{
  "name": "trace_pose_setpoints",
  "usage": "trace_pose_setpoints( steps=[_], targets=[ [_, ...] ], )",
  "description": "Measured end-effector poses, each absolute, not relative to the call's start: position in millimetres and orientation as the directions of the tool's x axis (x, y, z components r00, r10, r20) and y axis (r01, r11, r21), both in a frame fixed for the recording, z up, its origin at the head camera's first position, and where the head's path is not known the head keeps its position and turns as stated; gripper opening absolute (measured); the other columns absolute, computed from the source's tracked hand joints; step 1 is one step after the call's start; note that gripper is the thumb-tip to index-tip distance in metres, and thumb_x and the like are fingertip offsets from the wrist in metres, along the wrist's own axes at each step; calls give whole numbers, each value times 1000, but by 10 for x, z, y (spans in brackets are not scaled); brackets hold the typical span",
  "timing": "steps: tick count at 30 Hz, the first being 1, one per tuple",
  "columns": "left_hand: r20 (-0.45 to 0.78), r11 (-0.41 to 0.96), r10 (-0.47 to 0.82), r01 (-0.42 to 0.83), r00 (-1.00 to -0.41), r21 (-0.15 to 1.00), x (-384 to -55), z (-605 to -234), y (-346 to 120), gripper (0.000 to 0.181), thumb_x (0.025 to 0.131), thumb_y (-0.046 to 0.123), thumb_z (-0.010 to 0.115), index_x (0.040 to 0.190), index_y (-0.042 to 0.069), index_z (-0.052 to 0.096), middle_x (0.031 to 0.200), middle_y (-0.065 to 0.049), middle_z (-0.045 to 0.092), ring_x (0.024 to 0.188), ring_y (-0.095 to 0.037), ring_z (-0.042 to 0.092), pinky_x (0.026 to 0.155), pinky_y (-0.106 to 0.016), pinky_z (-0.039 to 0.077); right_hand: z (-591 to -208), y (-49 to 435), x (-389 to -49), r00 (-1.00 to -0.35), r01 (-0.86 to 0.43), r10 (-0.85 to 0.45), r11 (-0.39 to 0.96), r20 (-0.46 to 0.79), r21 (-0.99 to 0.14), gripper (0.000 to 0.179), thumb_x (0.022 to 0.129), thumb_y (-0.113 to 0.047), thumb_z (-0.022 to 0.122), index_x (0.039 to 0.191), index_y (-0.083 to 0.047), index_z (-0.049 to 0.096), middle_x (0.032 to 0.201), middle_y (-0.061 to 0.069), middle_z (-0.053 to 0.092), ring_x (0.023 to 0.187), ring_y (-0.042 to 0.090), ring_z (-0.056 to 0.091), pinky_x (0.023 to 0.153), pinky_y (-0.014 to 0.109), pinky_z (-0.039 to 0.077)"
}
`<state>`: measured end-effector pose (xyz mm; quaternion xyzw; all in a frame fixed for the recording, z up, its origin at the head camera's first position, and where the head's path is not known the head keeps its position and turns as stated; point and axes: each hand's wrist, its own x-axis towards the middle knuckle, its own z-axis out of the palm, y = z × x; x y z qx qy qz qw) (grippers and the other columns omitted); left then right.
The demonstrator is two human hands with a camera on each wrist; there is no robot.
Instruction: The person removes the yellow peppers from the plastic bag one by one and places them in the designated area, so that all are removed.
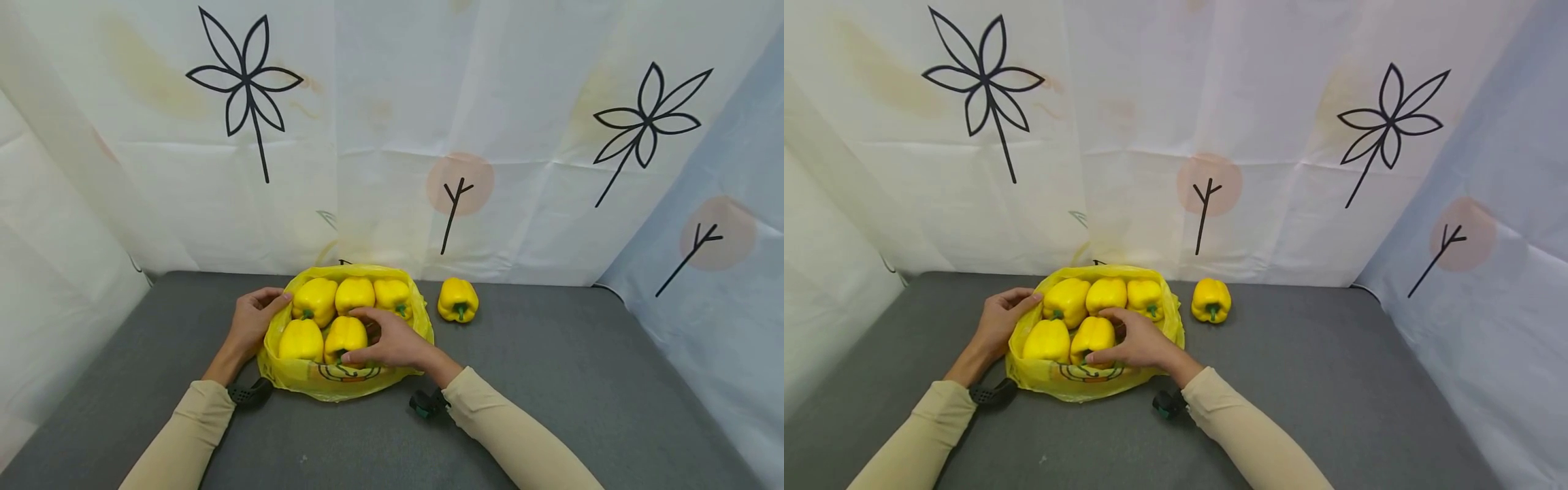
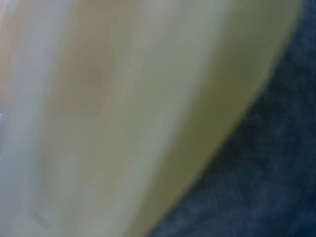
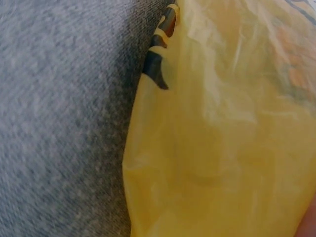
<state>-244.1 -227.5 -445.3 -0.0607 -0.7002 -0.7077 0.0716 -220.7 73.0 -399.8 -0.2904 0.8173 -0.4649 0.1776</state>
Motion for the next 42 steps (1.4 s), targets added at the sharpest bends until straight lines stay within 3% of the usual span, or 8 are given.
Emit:
trace_pose_setpoints(
  steps=[9, 21, 30, 42],
  targets=[
    [188, -30, -13, 188, -982, 982, -2444, -4448, -2282, 28, 100, 19, 69, 109, -7, 68, 92, 2, 70, 81, -12, 69, 70, -24, 60, -3979, 697, -2185, -773, -274, -633, 384, -36, -882, 76, 86, -26, 83, 151, -11, 47, 134, 3, 59, 111, 18, 62, 87, 29, 55],
    [196, -35, 5, 196, -981, 980, -2433, -4459, -2292, 33, 100, 18, 68, 114, -11, 65, 94, 2, 70, 82, -12, 69, 70, -25, 61, -3981, 724, -2146, -794, -235, -607, 356, -33, -904, 72, 82, -21, 86, 145, -12, 53, 127, 3, 60, 106, 23, 65, 84, 31, 57],
    [189, -12, 0, 189, -982, 982, -2438, -4456, -2291, 36, 100, 20, 68, 114, -13, 64, 94, 2, 70, 82, -12, 69, 71, -25, 60, -3886, 775, -2117, -807, -243, -590, 338, -3, -909, 74, 82, -20, 86, 146, -9, 51, 131, 7, 59, 110, 24, 63, 88, 34, 56],
    [183, -20, -7, 183, -983, 983, -2444, -4463, -2291, 31, 100, 20, 69, 111, -8, 67, 94, 2, 70, 83, -12, 69, 72, -24, 60, -3669, 897, -2090, -848, -237, -530, 352, 15, -906, 77, 80, -25, 88, 147, -14, 51, 134, 7, 56, 114, 27, 59, 91, 39, 56]
  ],
)
